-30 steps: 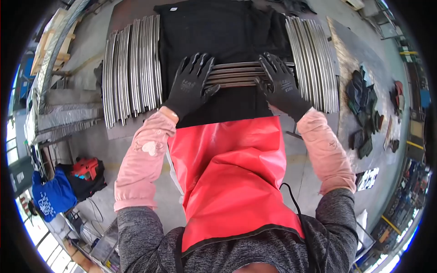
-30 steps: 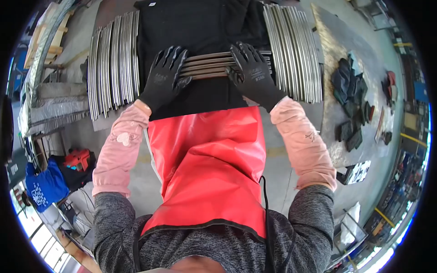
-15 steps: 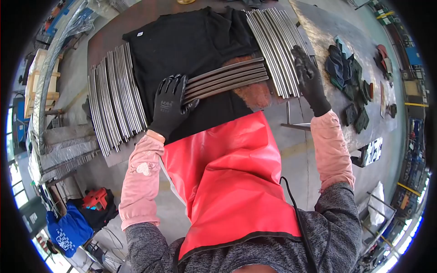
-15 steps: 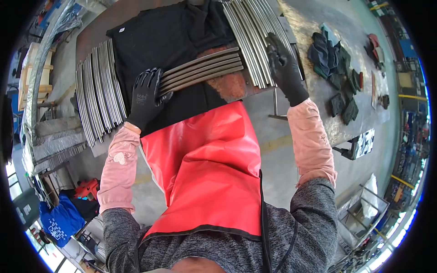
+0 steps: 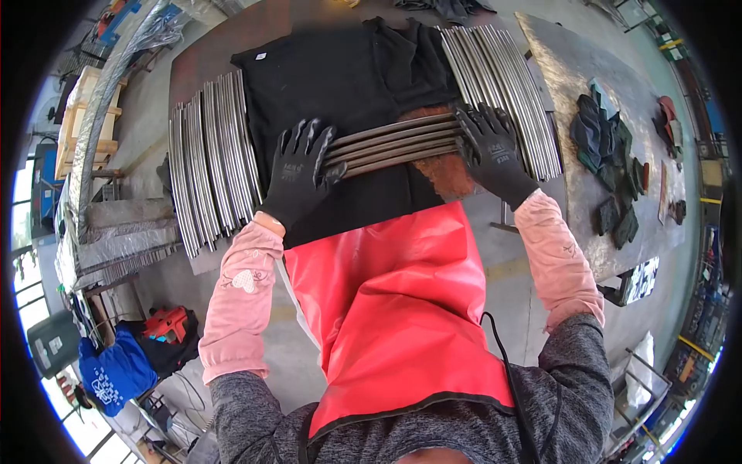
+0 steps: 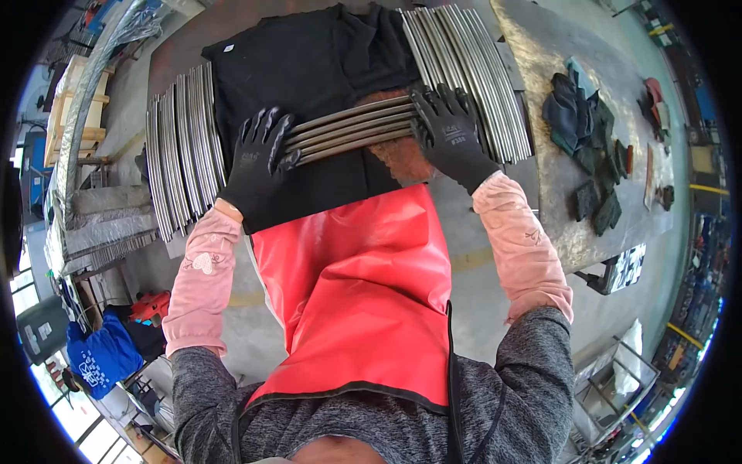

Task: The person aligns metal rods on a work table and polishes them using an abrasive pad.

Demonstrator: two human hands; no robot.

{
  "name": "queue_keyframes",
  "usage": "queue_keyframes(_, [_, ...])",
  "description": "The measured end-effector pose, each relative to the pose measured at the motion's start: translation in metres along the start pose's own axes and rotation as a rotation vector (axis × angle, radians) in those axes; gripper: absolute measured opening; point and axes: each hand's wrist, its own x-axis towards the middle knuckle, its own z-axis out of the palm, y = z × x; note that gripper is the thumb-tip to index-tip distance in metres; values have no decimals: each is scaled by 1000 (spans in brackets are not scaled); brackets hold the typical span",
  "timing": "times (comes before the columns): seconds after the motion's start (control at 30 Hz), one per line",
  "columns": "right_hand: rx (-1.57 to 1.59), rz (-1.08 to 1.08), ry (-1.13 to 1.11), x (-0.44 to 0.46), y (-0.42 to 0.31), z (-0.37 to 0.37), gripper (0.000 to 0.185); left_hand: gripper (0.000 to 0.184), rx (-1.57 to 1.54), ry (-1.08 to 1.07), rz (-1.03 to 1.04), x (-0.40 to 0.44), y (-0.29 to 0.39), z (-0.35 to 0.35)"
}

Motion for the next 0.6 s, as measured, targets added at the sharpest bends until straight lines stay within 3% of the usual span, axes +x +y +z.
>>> queue_keyframes(0.1, [17,-11,-6,10,-8,-1,58,60,9,68,5,25,-9,2])
queue_keyframes(0.37, [204,-108,36,69,-47,19,62,64,163,208,92,129,-64,57])
queue_keyframes(0.6, [-25,-64,109,104,32,63,60,67,211,261,121,195,-81,109])
